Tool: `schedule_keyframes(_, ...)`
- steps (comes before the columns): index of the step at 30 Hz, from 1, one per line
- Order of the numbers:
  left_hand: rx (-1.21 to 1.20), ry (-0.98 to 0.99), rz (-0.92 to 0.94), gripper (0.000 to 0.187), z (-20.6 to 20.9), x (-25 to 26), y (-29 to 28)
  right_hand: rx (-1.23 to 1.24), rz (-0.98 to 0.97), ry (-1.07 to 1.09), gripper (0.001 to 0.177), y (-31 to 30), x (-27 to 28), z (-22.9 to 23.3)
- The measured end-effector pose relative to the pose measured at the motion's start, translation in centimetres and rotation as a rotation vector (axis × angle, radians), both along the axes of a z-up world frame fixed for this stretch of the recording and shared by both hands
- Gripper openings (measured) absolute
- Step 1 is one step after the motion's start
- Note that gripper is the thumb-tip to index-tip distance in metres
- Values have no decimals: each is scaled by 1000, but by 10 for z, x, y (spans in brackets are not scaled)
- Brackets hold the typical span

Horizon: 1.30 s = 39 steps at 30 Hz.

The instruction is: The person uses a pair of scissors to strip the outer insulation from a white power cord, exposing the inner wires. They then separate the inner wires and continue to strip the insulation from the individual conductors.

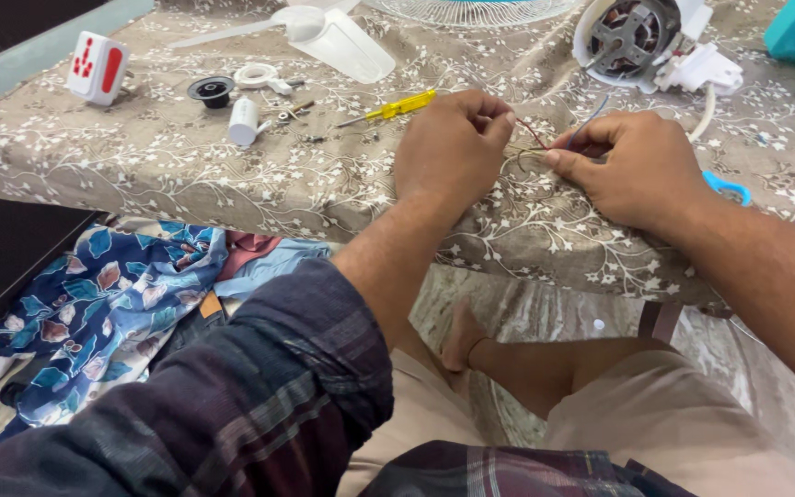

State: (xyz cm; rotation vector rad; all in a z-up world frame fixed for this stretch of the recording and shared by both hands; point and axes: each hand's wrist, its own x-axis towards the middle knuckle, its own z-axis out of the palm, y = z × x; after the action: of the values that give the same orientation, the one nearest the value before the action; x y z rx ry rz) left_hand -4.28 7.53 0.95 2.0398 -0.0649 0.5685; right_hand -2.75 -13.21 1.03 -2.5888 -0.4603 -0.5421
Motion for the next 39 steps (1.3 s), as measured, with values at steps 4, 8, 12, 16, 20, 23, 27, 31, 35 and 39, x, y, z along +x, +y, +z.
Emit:
schedule_keyframes(4, -9, -12, -14, 20, 0, 2, 2, -2, 7, -52, 30, -2, 2, -1)
schedule_keyframes(8, -3, -8, 31, 25, 0, 3, 0, 22, 79, -175, 28, -4, 0, -4)
schedule_keyframes(12, 44, -20, 28, 30, -1, 5, -2, 33, 106, -251, 28, -5, -3, -3)
schedule_keyframes(16, 145, 0, 24, 34, -2, 9, -2, 74, 65, -201, 30, -3, -5, -2)
schedule_keyframes(20, 172, 2, 11, 36, -5, 11, -1, 85, 80, -227, 29, -4, -6, -2)
schedule_keyframes(23, 120, 38, -33, 41, -5, 13, 2, 101, 49, -218, 28, -5, -4, -3)
schedule_keyframes(27, 33, 107, 3, 77, -4, 13, 2, 241, 23, -216, 25, -9, -2, -5)
schedule_keyframes(31, 127, -47, -75, 66, -7, 7, -1, 353, -46, -170, 25, -13, -2, -6)
schedule_keyframes(35, 183, -395, -193, 60, -10, 4, -2, 416, -56, -118, 24, -12, -2, -5)
schedule_keyframes(39, 164, -249, -260, 41, -8, 4, -2, 453, 16, -96, 22, -9, -3, -3)
